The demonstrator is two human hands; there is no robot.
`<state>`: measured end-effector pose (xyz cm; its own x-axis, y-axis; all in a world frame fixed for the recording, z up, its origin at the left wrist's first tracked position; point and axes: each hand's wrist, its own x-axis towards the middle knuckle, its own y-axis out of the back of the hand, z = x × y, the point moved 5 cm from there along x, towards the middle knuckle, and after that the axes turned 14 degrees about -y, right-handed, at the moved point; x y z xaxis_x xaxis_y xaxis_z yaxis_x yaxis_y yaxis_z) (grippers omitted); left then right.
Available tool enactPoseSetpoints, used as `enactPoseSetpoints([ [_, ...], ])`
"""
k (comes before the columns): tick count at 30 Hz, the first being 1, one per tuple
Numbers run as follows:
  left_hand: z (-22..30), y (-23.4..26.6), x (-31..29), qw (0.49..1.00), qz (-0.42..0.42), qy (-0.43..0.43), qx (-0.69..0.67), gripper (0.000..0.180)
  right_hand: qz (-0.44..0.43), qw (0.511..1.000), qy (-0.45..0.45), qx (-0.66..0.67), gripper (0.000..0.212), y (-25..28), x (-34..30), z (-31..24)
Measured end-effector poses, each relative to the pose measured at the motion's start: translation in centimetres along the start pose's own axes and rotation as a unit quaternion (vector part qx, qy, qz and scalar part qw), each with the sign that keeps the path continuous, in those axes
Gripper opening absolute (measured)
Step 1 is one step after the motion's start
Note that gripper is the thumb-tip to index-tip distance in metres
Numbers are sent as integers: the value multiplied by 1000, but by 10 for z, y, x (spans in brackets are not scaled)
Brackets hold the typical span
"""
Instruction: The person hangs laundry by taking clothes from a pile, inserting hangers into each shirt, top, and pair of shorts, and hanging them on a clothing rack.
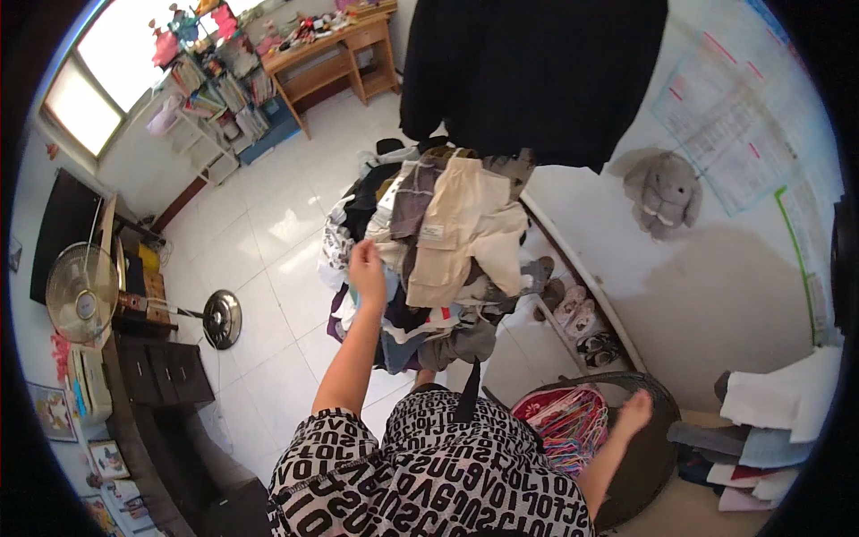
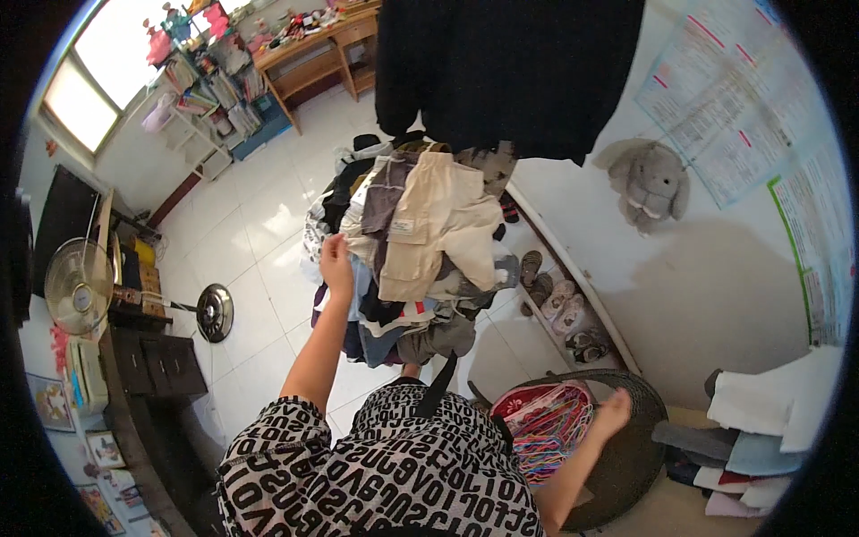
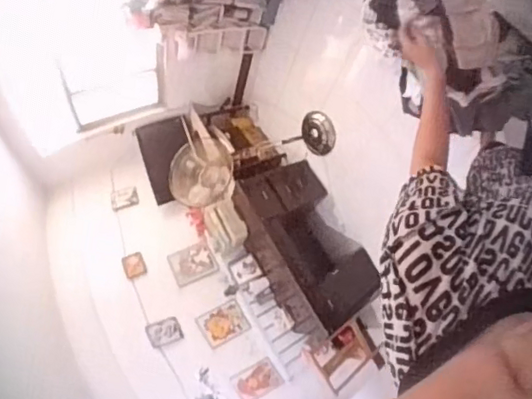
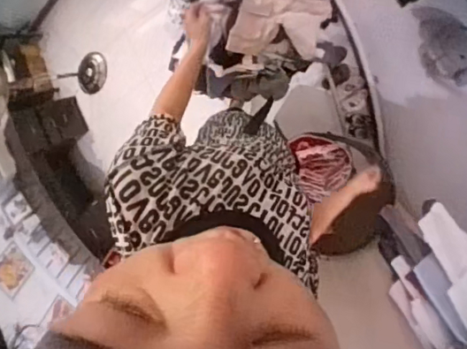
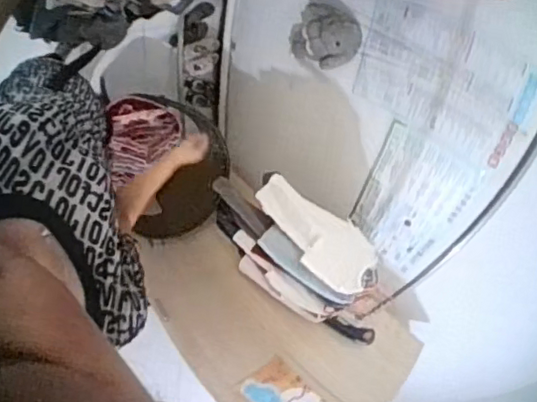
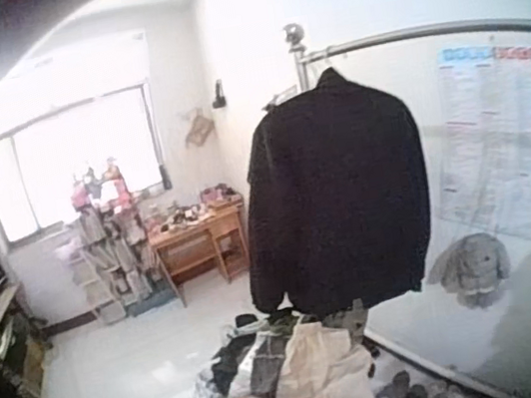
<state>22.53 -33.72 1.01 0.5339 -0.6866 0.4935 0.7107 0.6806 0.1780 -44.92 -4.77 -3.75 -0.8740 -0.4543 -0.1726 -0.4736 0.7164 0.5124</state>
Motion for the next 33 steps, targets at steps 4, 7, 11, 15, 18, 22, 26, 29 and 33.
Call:
enactPoseSetpoints([
  [4,-119,53,36,974,4,104,203,18,-268,961,-51,-47,31,-156,-108,-70],
  [7,-166,35,50,916,-131,106,363,21,-315,933,20,-173,32,-208,-144,-112],
  [11,-240,16,58,935,-212,160,235,25,-383,856,131,-322,36,-259,-189,-162],
  [15,-280,23,46,908,-177,379,32,43,-417,838,133,-327,34,-285,-211,-174],
  [18,-212,14,55,883,13,344,-318,41,-395,841,157,-335,32,-278,-215,-171],
  [22,-84,69,80,886,42,155,-434,43,-399,854,119,-313,33,-264,-221,-164],
  [26,82,58,77,784,-98,30,-612,44,-440,868,27,-229,32,-253,-221,-155],
  [29,99,19,19,672,-115,201,-703,55,-522,851,-36,-42,46,-258,-226,-157],
  [33,130,-66,-75,659,-386,310,-566,33,-572,672,-244,402,80,-243,-235,-219],
])
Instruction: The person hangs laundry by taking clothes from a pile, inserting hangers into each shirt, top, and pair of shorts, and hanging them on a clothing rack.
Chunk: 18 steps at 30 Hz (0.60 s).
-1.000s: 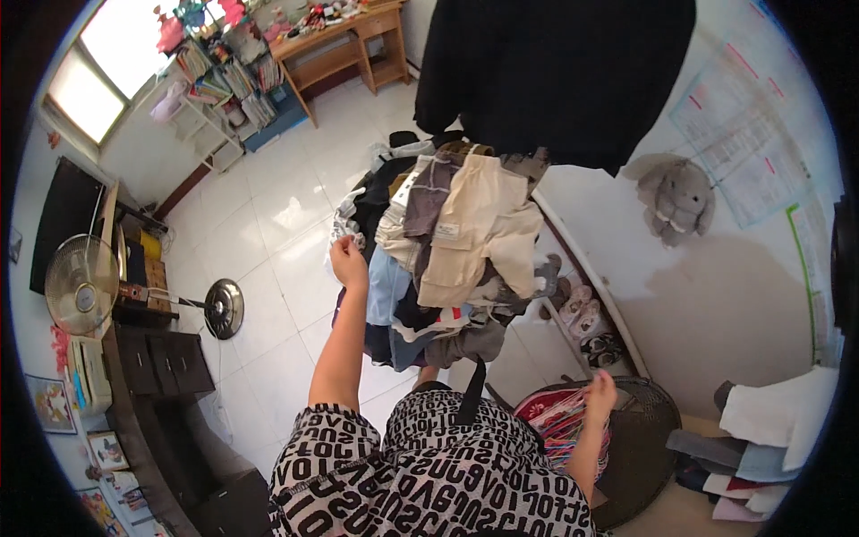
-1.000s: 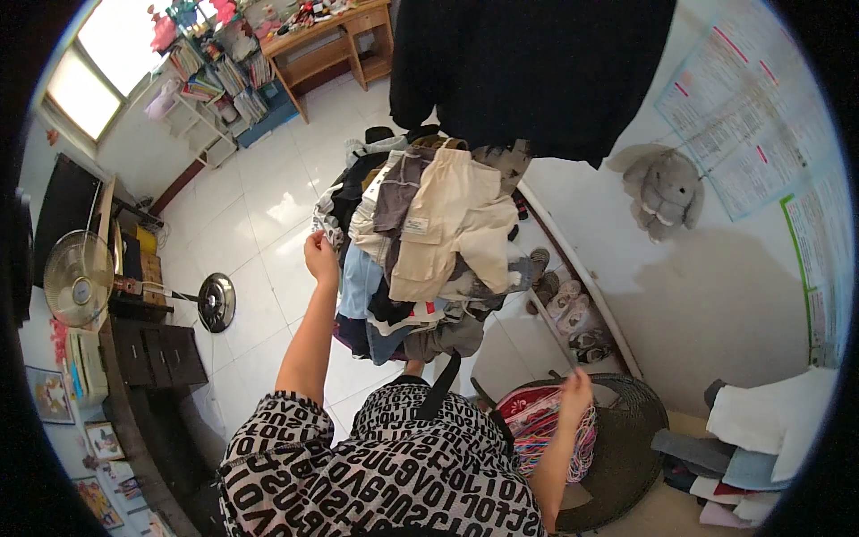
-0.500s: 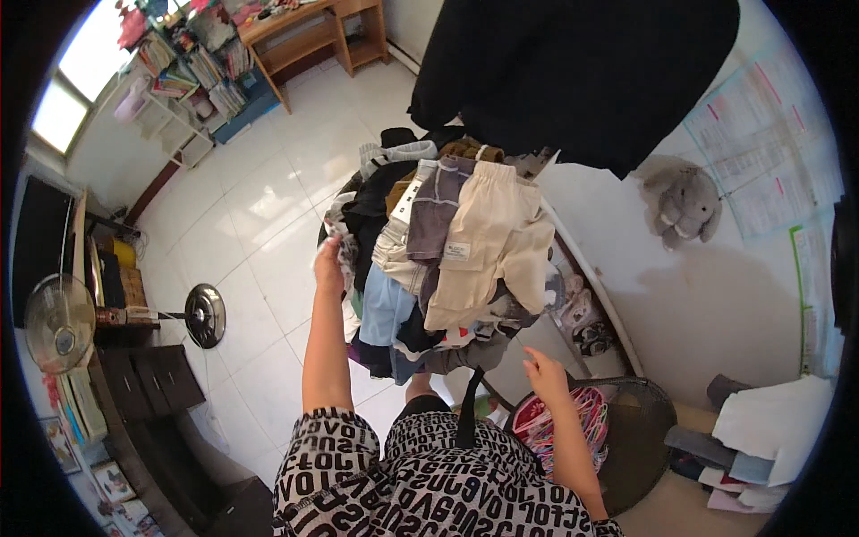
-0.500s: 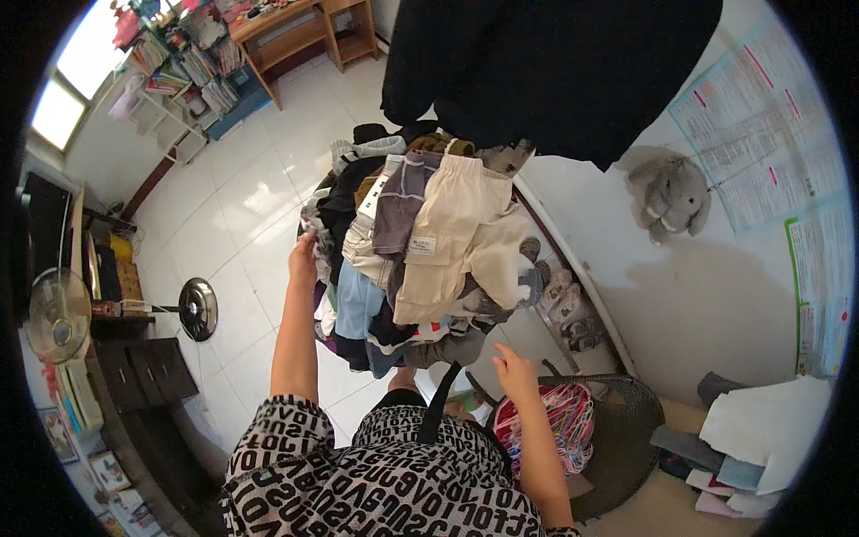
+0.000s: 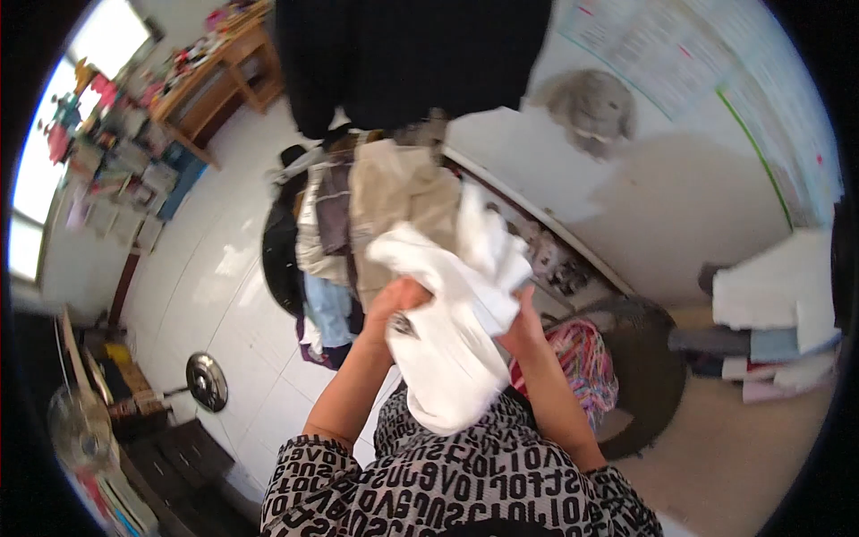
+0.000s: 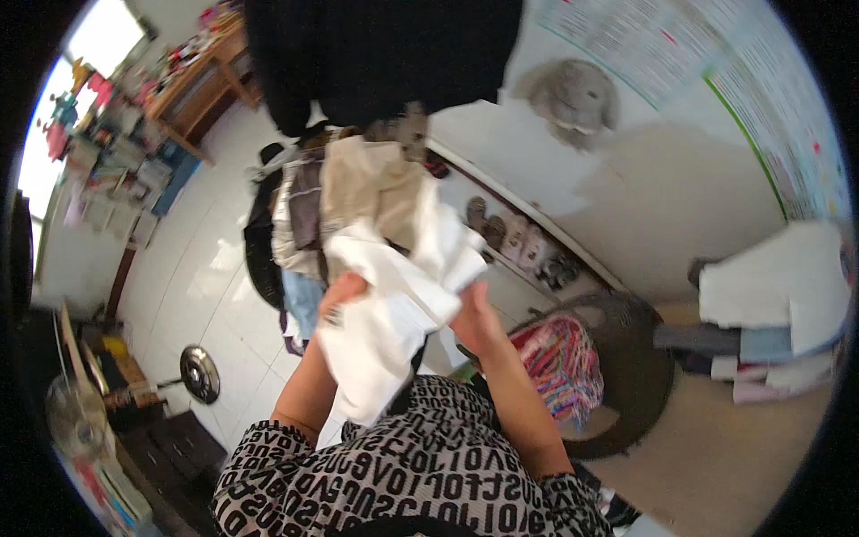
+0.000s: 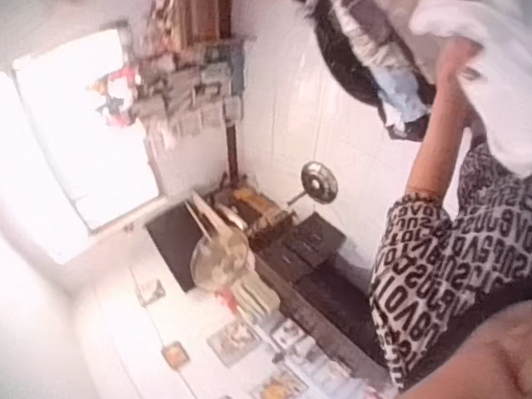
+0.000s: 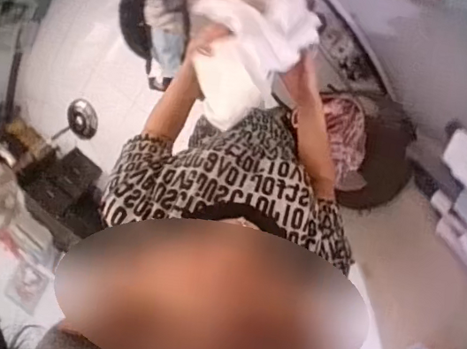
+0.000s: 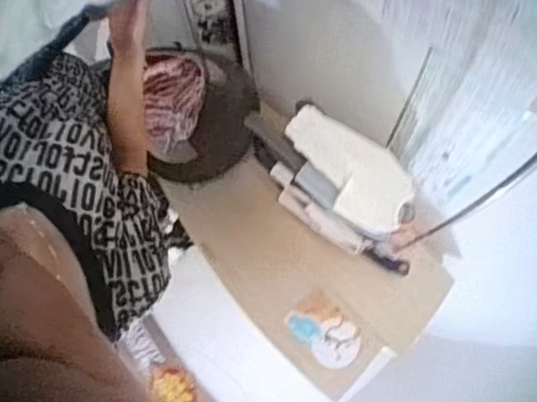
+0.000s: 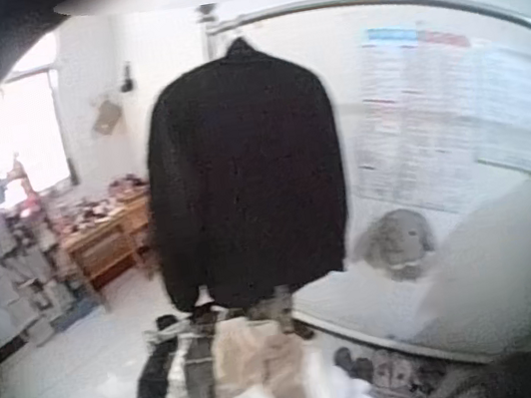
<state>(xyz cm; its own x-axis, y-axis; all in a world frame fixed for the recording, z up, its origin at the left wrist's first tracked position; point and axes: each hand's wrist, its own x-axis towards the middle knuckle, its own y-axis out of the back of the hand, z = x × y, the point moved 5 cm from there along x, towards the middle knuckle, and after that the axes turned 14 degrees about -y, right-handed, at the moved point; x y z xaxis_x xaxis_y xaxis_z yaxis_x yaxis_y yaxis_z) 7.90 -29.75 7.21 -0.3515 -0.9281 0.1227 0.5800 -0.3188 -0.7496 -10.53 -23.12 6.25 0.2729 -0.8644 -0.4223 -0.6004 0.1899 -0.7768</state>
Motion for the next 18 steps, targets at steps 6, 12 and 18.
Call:
enactPoseSetpoints([
  [6,-94,-84,-11,942,-213,235,114,60,97,988,116,23,53,13,-66,-66],
  [12,-129,-121,7,962,-137,169,166,56,106,973,187,-82,46,74,-112,-59],
  [18,-127,-115,37,993,46,62,86,36,173,925,313,131,49,113,-146,-85],
])
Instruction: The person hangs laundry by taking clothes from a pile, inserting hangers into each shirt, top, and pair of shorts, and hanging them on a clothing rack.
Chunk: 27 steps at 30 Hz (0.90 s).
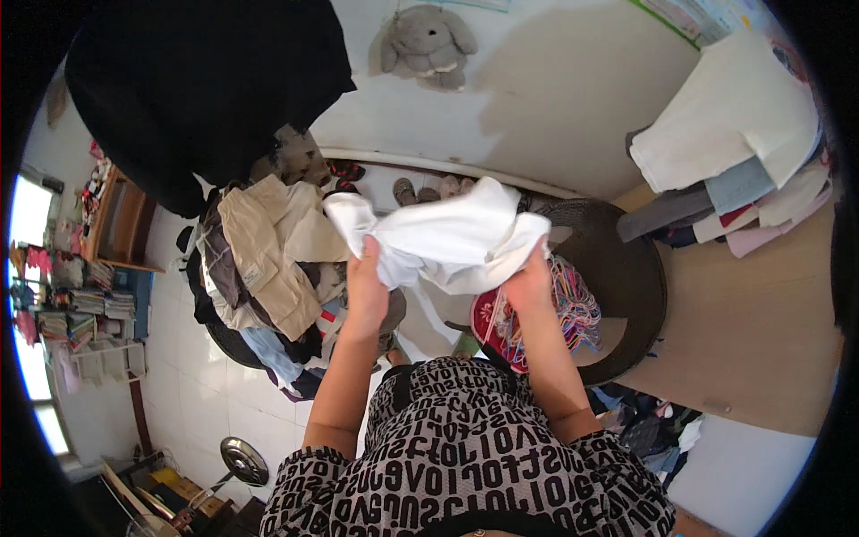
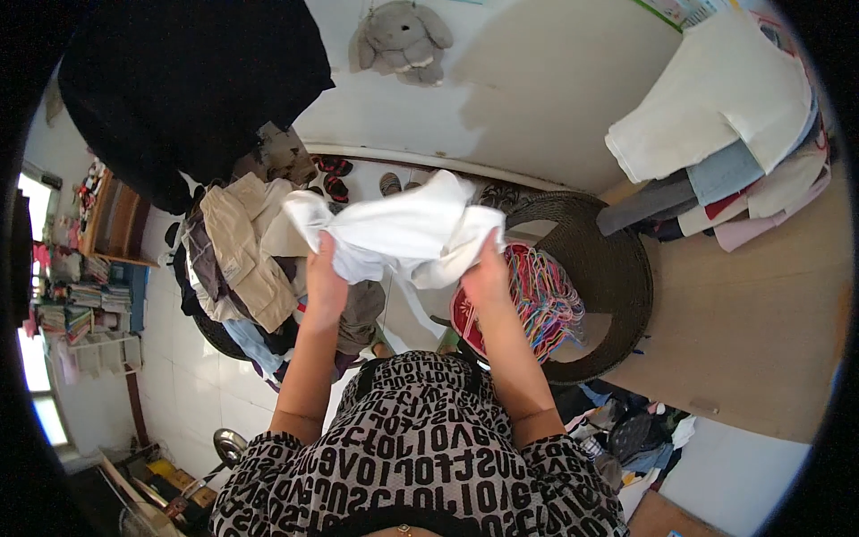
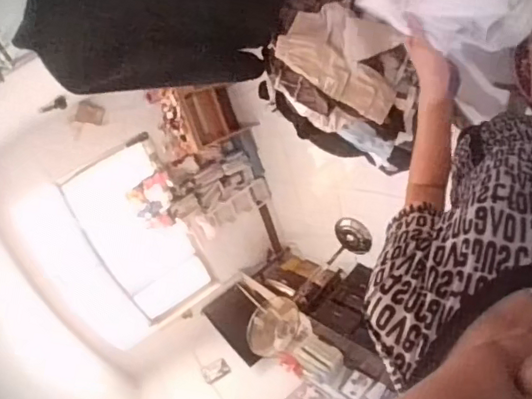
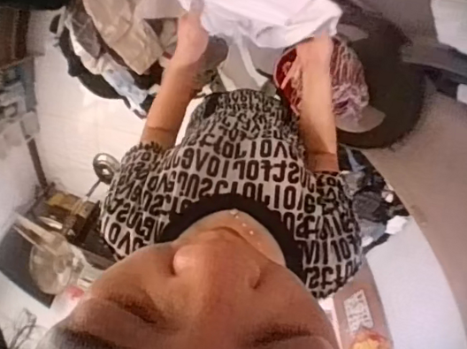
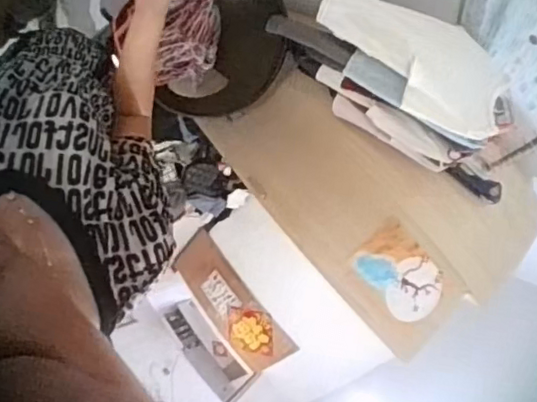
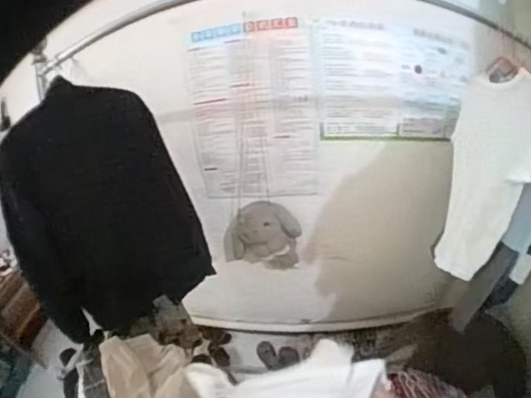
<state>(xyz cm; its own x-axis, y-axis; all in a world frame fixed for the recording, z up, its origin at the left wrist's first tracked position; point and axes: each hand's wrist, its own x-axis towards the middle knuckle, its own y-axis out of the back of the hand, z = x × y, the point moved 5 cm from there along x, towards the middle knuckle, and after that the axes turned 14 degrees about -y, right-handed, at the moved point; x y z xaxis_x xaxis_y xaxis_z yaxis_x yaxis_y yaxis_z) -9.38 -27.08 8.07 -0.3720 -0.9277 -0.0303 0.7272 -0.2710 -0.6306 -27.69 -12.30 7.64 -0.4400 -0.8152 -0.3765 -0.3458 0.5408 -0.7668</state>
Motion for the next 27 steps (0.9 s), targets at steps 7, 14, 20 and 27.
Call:
enactPoseSetpoints([
  [7,-2,-2,10,999,-20,15,45,52,28,990,73,119,48,25,-5,-49],
  [14,29,-15,23,995,12,90,-44,61,47,987,137,75,49,41,-16,-93],
  [20,19,-60,11,967,-58,199,-150,60,388,913,97,-83,41,107,5,-58],
  [27,-32,-115,8,954,-26,196,-226,57,40,536,258,-803,57,-18,-27,80],
])
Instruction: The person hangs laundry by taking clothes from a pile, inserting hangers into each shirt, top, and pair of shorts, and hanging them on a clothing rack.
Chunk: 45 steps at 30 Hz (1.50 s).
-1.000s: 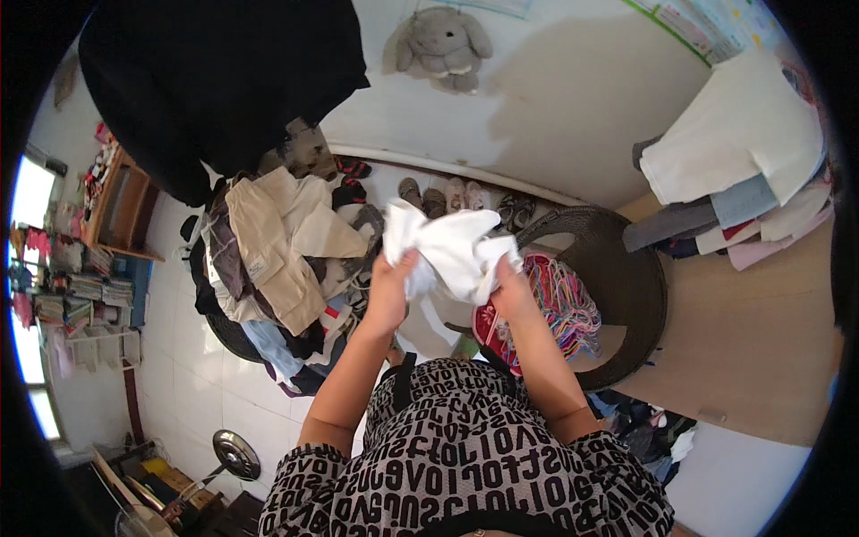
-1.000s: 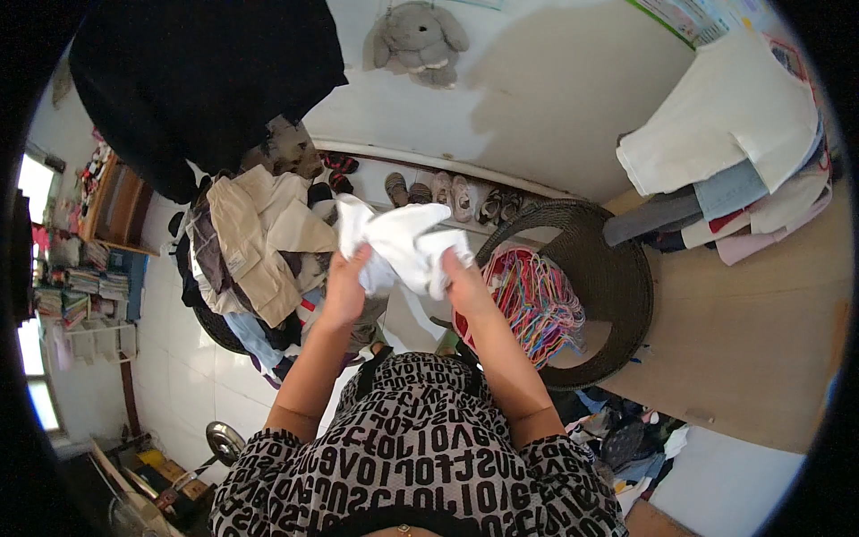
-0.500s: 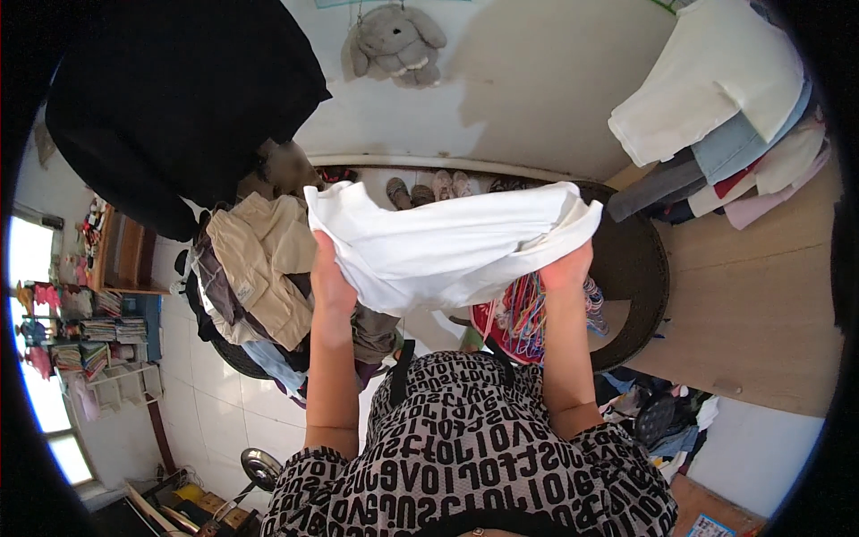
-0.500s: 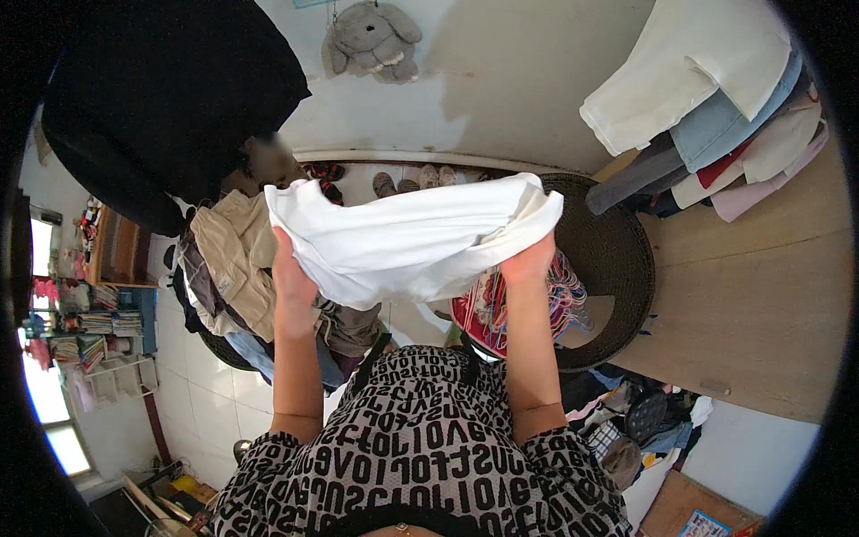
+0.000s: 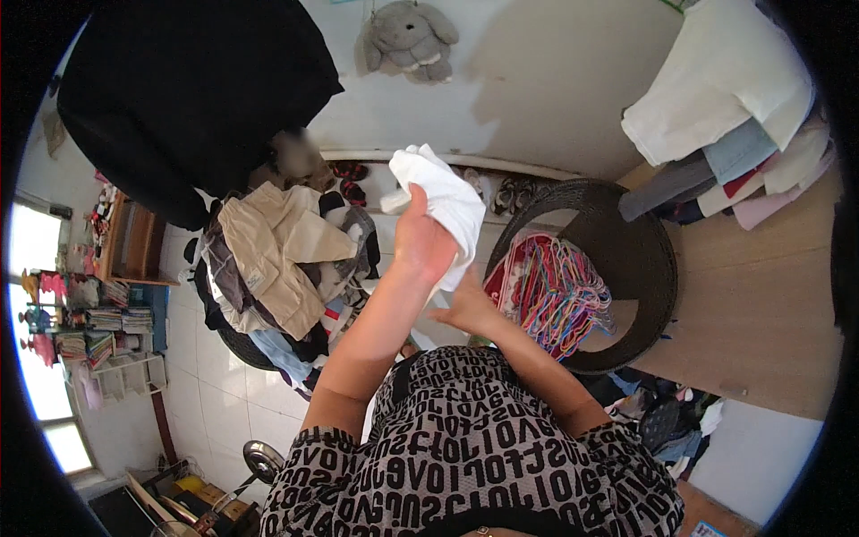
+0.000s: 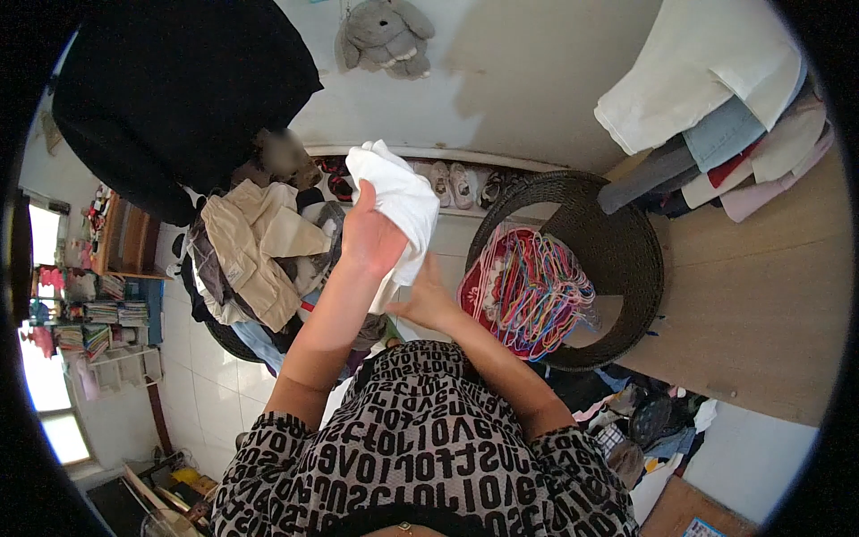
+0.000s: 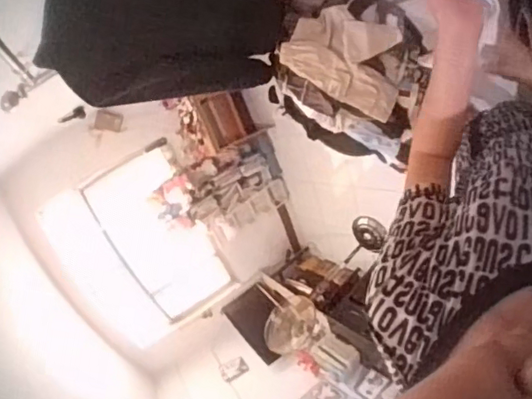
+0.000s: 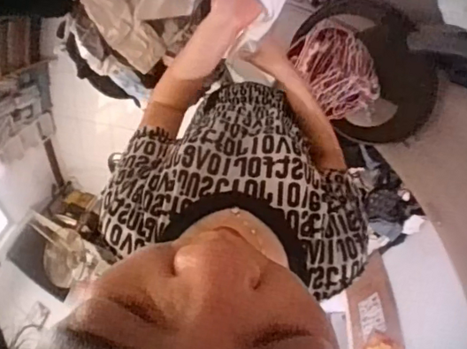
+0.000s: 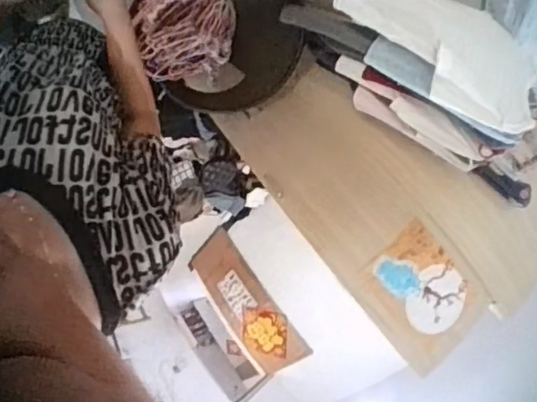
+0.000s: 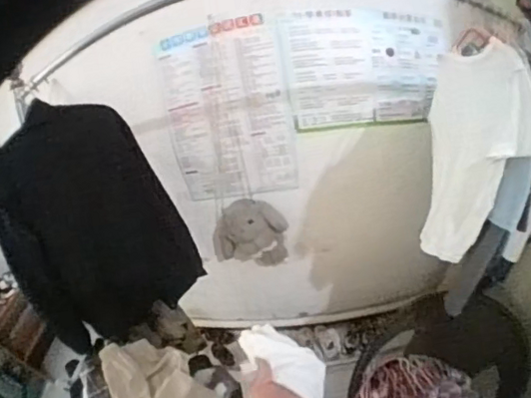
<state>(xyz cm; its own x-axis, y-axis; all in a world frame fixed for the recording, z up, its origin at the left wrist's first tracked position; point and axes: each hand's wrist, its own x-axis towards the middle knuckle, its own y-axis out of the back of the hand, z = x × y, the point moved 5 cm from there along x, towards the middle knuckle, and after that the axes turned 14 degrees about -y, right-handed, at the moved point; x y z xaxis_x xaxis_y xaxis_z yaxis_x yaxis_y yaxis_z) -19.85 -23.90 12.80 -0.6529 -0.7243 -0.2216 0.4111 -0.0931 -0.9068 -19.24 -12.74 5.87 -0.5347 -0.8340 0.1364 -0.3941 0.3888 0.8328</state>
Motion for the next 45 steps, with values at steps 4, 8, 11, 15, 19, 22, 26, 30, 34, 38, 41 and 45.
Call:
enactPoseSetpoints([
  [4,-5,-15,2,1000,-10,15,-10,57,13,918,-128,375,45,-21,19,35],
  [8,15,8,13,993,-114,-23,-2,54,-73,851,-263,448,17,5,24,47],
  [11,12,47,6,862,-48,-96,496,43,-128,768,-317,542,23,-3,18,68],
  [15,-23,102,-7,778,-220,3,589,37,-171,742,-353,544,27,3,19,53],
  [19,-16,92,-25,780,-216,-45,585,25,-220,813,-251,477,23,-3,13,53],
  [22,-10,116,-28,813,-159,6,560,13,-260,865,-228,365,18,-1,7,46],
  [26,-21,137,-36,883,-73,24,463,9,-183,891,-208,359,20,-20,-6,74],
  [30,-22,166,-45,972,109,27,205,15,-84,816,-352,451,18,-24,-26,131],
  [34,-22,178,-62,936,114,106,317,24,-195,731,-427,496,16,-64,-60,179],
  [38,-11,171,-77,835,10,145,532,41,-122,767,-526,347,37,-144,-104,276],
  [41,7,172,-83,676,-34,62,733,27,-56,824,-557,-84,67,-166,-99,298],
  [45,10,164,-92,562,-26,35,826,23,-43,814,-574,76,80,-227,-104,346],
])
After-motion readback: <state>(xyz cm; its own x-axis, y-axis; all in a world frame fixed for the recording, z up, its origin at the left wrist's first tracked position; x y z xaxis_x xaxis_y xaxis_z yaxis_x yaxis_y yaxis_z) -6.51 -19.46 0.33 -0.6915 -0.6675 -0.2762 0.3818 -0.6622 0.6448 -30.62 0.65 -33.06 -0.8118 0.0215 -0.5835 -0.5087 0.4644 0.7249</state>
